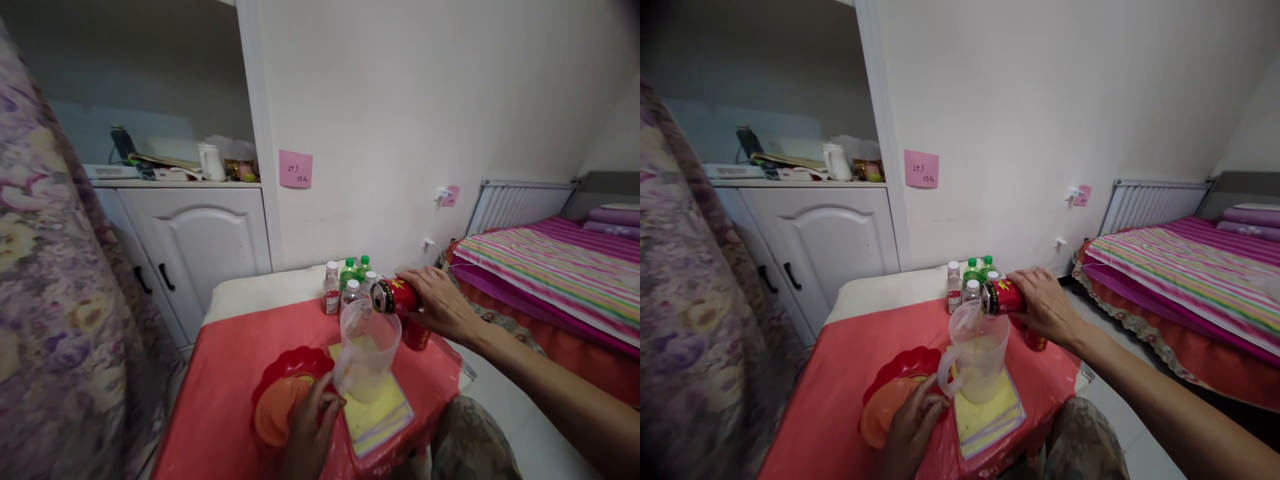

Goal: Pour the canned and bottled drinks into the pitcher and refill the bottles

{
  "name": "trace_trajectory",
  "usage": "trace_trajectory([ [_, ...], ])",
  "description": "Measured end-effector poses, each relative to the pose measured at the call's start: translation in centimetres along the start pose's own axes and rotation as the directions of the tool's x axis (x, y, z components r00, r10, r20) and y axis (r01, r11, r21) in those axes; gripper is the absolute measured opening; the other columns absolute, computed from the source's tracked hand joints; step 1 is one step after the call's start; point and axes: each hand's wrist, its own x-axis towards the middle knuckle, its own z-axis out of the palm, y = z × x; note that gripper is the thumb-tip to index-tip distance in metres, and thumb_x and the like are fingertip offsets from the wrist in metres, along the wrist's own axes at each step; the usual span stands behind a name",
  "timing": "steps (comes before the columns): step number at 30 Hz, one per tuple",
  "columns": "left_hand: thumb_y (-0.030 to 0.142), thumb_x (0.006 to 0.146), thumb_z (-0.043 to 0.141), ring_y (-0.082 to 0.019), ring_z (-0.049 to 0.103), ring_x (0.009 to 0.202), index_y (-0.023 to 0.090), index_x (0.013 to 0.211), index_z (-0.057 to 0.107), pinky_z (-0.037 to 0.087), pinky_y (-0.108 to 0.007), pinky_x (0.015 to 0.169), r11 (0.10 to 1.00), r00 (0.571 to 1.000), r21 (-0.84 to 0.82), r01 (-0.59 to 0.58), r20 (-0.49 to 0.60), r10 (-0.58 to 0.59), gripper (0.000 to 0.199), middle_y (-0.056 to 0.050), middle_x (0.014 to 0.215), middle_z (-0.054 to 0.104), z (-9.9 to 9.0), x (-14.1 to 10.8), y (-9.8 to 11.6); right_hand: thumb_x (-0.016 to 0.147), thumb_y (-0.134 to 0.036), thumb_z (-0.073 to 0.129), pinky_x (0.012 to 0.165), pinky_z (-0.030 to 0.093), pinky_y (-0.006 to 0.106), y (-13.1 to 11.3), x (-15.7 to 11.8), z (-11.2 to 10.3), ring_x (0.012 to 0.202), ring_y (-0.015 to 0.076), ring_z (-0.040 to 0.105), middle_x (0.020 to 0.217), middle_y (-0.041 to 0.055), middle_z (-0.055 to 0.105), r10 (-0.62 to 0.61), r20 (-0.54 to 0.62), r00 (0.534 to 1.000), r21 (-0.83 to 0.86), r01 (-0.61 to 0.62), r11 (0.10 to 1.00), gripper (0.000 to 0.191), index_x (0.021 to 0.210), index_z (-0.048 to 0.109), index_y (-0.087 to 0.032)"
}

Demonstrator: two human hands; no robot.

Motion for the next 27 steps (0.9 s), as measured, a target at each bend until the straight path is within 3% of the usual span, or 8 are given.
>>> trace_trajectory([
  [27,0.042,0.085,0.06,-0.022,0.075,0.084,0.018,0.122,0.064,0.06,-0.033,0.084,0.999,1.0,0.043,-0.003,-0.025,0.004,0.044,-0.006,0.088,0.08,-0.36,-0.18,0.81,0.084,-0.025,0.067,0.108,0.033,0.058,0.42,-0.1,0.02,0.115,0.0334,0.061,0.126,0.0145,0.067,0.011,0.031,0.999,-0.03,-0.01,1.0,0.052,0.132,0.05,-0.021],
])
